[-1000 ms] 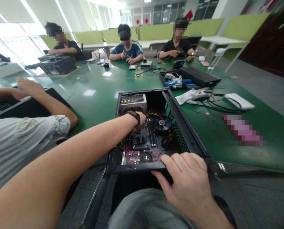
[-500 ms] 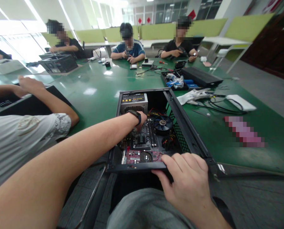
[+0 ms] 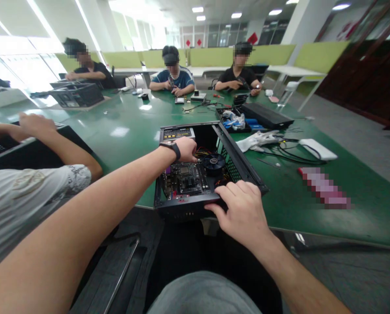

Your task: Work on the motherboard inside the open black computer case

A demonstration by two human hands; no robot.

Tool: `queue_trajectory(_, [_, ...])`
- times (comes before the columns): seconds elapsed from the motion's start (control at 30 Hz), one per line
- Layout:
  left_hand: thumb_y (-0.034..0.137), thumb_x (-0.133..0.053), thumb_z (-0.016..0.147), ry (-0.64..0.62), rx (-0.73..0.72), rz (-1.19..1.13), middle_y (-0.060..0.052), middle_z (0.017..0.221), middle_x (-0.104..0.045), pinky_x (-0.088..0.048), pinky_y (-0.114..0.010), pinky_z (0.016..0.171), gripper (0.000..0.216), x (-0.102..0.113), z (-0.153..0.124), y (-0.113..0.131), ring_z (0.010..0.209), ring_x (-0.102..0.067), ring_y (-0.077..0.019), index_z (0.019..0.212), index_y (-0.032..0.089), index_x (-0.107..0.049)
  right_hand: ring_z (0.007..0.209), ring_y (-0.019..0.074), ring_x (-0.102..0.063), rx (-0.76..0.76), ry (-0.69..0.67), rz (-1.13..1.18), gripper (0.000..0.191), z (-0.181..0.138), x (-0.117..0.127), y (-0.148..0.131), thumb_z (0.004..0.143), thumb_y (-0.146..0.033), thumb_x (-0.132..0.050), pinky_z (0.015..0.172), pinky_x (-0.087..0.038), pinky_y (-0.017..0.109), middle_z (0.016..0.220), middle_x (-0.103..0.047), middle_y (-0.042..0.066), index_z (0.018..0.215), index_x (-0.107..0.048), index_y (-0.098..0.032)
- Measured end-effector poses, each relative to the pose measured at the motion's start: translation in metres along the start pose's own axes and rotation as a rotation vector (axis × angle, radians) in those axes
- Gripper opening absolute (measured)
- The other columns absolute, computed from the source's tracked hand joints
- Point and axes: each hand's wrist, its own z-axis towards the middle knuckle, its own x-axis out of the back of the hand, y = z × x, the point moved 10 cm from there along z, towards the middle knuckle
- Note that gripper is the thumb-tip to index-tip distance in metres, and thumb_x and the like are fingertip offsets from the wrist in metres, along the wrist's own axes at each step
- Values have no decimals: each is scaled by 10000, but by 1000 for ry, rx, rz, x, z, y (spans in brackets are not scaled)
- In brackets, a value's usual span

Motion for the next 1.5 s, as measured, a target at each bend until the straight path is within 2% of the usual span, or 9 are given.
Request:
queue_trajectory(0.2, [489,-668,741,214,85,-122,-60,973,-749,-477,-268,827,386,46,-3,-48,926,-663,-201,967,187,-747,934,236,-468,19,-22,-112,310,69,-36,31,884,-507,-611,858,-269,374,899,-603,65,942,-612,-202])
queue_trajectory(0.37, [430,-618,802,399,206,-228,-85,993,-732,-483,-312,852,359,63,-16,-88,941,-651,-212,1020,163,-718,961,253,-465,25,-35,-159,376,130,-71,57,896,-545,-576,865,-270,386,961,-621,107,991,-609,-183])
queue_trajectory(0.53, [461,-553,865,499,247,-236,-108,1125,-712,-478,-335,911,421,63,-23,-106,1015,-638,-223,1125,150,-666,1055,246,-529,-4,-82,-225,446,198,-106,82,907,-558,-569,946,-380,429,1083,-621,109,1098,-616,-158])
queue_trajectory(0.7, [479,-534,879,438,227,-207,-115,1164,-710,-478,-327,953,467,46,-25,-104,1078,-642,-235,1186,147,-652,1099,214,-592,-40,-114,-289,410,259,-131,100,938,-454,-583,950,-498,452,1255,-592,90,1236,-585,-174])
queue_trajectory(0.87, [496,-585,853,415,170,-243,-111,1217,-694,-474,-316,989,514,27,-33,-98,1131,-631,-235,1232,150,-623,1093,212,-600,-55,-133,-310,408,290,-143,112,940,-431,-591,932,-516,445,1262,-591,92,1256,-577,-174])
queue_trajectory(1.0, [457,-614,846,496,169,-300,-122,1199,-691,-487,-357,985,483,28,-41,-102,1110,-635,-249,1209,140,-628,1098,214,-599,-45,-150,-310,412,291,-145,112,939,-435,-591,934,-514,448,1264,-590,91,1258,-576,-175])
queue_trajectory(1.23, [368,-571,888,702,169,-320,-98,1133,-696,-486,-369,972,319,70,-54,-104,1066,-630,-227,1121,166,-652,1067,205,-595,-22,-128,-283,410,241,-128,84,937,-484,-572,937,-494,444,1203,-607,79,1201,-596,-171])
queue_trajectory(1.37, [368,-634,839,606,143,-272,-94,1132,-708,-497,-351,934,367,77,-41,-88,1037,-645,-230,1145,167,-657,997,228,-551,1,-75,-241,389,182,-99,55,921,-528,-564,897,-401,412,1016,-624,79,1061,-610,-168])
queue_trajectory(1.5, [367,-682,778,363,88,-173,-76,1057,-736,-513,-305,853,350,56,-16,-59,979,-668,-222,1074,181,-695,939,235,-500,30,-46,-188,304,114,-62,28,916,-486,-580,833,-300,378,945,-624,81,986,-599,-191])
